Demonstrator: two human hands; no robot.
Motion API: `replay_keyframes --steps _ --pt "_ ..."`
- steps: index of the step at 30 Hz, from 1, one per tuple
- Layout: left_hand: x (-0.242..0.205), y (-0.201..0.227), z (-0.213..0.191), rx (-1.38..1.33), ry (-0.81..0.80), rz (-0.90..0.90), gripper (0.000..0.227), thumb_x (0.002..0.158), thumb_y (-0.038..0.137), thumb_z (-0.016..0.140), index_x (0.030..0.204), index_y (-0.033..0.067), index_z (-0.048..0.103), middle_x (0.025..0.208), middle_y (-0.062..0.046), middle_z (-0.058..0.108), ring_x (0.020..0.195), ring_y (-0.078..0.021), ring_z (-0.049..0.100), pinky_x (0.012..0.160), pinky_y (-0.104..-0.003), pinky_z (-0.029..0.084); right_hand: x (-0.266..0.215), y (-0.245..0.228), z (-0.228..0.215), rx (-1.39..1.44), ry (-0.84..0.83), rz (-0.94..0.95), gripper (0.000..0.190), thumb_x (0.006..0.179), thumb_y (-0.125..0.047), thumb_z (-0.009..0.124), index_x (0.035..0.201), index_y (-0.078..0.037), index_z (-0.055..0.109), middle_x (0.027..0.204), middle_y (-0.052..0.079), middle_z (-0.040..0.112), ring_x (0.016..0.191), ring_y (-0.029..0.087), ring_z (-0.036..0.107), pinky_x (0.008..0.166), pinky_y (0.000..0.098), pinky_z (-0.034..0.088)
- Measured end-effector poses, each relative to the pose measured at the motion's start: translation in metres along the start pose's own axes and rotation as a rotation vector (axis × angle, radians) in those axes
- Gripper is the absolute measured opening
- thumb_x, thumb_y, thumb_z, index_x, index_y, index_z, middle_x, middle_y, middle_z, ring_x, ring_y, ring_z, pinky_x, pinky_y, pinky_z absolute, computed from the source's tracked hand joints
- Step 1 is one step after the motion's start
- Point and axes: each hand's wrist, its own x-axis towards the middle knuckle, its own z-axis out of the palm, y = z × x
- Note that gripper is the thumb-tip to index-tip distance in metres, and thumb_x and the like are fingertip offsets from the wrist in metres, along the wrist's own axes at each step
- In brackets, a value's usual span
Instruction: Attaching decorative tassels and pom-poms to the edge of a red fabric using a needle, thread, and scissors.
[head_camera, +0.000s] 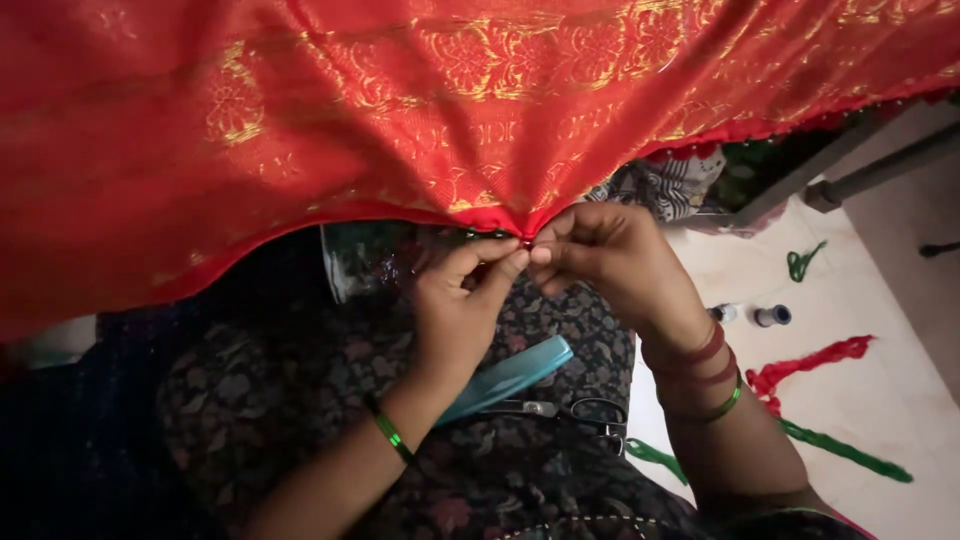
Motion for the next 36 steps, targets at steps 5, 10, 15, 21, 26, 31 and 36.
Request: replay_keyframes --steps 5,10,15,21,26,31,36 --pt "-0.012 0.004 -0.006 0.325 0.031 0.168 0.017 0.088 0.015 0.084 0.091 0.0044 0.072 0.082 -0.002 0.07 0.071 -0.0099 0.067 0.065 -0.027 0.053 0.002 0.006 -0.003 -0.07 0.003 -0.058 0.01 0.092 -0.006 0.074 0.094 0.004 0.075 0.077 0.006 0.072 0.066 0.01 0.065 0.062 0.0255 0.053" --pt "-0.01 0.014 -0.014 0.171 0.065 0.081 0.02 0.09 0.019 0.078 0.098 0.0045 0.067 0.089 -0.002 0.071 0.077 -0.0123 0.067 0.07 -0.027 0.053 0.005 0.005 -0.006 -0.084 0.028 -0.025 0.01 0.091 -0.007 0.074 0.093 0.003 0.075 0.075 0.004 0.07 0.062 0.01 0.061 0.059 0.0253 0.049" --pt "0.004 0.034 -0.021 0.281 0.082 0.127 0.017 0.098 0.022 0.073 0.095 0.0061 0.071 0.091 -0.004 0.069 0.08 -0.0149 0.064 0.072 -0.028 0.05 0.005 0.0 -0.006 -0.105 -0.016 -0.004 0.01 0.091 -0.006 0.075 0.09 0.003 0.076 0.074 0.004 0.068 0.062 0.009 0.06 0.058 0.0253 0.048" --pt "0.014 0.059 -0.027 0.566 -0.054 0.396 0.013 0.084 0.021 0.083 0.086 0.0105 0.077 0.09 -0.005 0.068 0.088 -0.025 0.065 0.08 -0.039 0.049 0.004 -0.005 -0.005 -0.264 0.044 -0.001 0.01 0.09 -0.007 0.073 0.093 0.001 0.078 0.075 0.003 0.072 0.062 0.008 0.061 0.057 0.0231 0.049" --pt "0.014 0.048 -0.024 0.575 0.005 0.421 0.012 0.092 0.012 0.077 0.095 0.0069 0.067 0.095 -0.006 0.069 0.094 -0.0267 0.066 0.084 -0.042 0.05 -0.001 0.0 -0.002 -0.51 0.087 -0.294 0.012 0.089 -0.007 0.079 0.095 0.003 0.076 0.086 0.003 0.069 0.074 0.006 0.062 0.063 0.0229 0.049" --pt "0.011 0.048 -0.009 0.285 -0.11 0.01 0.012 0.096 0.01 0.07 0.099 0.0047 0.06 0.087 -0.005 0.07 0.077 -0.0184 0.067 0.068 -0.033 0.052 -0.002 -0.006 0.004 -0.736 0.12 -0.473 0.013 0.087 -0.008 0.081 0.098 -0.001 0.077 0.087 0.006 0.073 0.076 0.01 0.069 0.068 0.0246 0.053" --pt "0.004 0.042 -0.002 0.091 -0.203 0.096 0.009 0.097 0.006 0.069 0.099 0.0017 0.061 0.094 -0.007 0.069 0.083 -0.0123 0.069 0.074 -0.025 0.056 -0.005 -0.003 0.008 -0.79 0.217 -0.501 0.015 0.085 -0.01 0.083 0.096 -0.003 0.076 0.084 0.007 0.071 0.072 0.014 0.07 0.064 0.0272 0.054"
